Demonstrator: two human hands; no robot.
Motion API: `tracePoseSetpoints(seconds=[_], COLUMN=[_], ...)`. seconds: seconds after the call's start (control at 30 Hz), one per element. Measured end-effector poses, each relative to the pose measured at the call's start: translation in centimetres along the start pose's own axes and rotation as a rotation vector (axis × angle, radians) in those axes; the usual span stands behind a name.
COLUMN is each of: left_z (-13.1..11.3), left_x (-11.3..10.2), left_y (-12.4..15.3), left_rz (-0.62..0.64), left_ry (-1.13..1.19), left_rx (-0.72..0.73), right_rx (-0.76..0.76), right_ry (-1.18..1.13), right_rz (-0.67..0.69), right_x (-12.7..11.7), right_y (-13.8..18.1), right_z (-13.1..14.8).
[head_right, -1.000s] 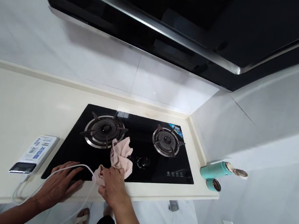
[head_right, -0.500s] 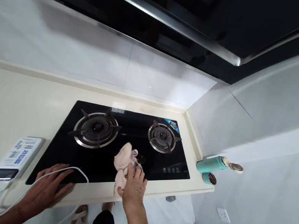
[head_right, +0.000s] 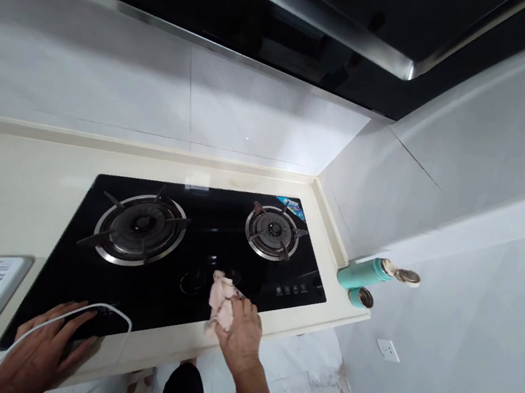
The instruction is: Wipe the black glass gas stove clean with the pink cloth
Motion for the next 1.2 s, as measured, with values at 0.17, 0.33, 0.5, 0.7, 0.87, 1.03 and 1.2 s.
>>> tracePoseSetpoints(seconds=[0.17, 0.33, 0.5, 0.7, 0.87, 1.03, 1.2], left_z=[0.5, 1.0, 1.0, -0.1, -0.8, -1.1, -1.4], left_x=[0.2, 0.4, 0.3, 0.0, 0.0, 0.0, -0.4], left_y=[0.5, 1.0, 0.9, -0.1, 0.1, 0.3, 0.4], left_rz=[0.037, 0.055, 0.046, 0.044, 0.05, 0.027, -0.007], left_ry=[0.029, 0.05, 0.028, 0.012, 0.022, 0.078, 0.201], left_rx=[-0.079, -0.075, -0.019, -0.009, -0.031, -0.046, -0.143], right_rx=[0.176, 0.478, 0.743, 0.7, 0.52, 0.181, -0.159], right_ry=[0.086, 0.152, 0.166, 0.117, 0.082, 0.016, -0.03], right_rz=[-0.041, -0.088, -0.132, -0.124, -0.089, -0.023, 0.107], right_x=[-1.6, -5.0, -8.7, -7.5, -2.0, 2.3, 4.5], right_y=[-1.9, -4.7, -4.6, -2.5, 0.5, 3.3, 4.7], right_z=[-8.0, -16.7, -24.1, -23.3, -13.0, 0.8, 12.3])
Point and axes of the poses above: each hand's wrist, its own y-axis away from the middle knuckle, its own x-axis out of the palm, z = x × y, the point moved 4 cm from there along -y, towards the middle knuckle, and after that the axes turned 8 degrees about -z, right-handed, at the moved point
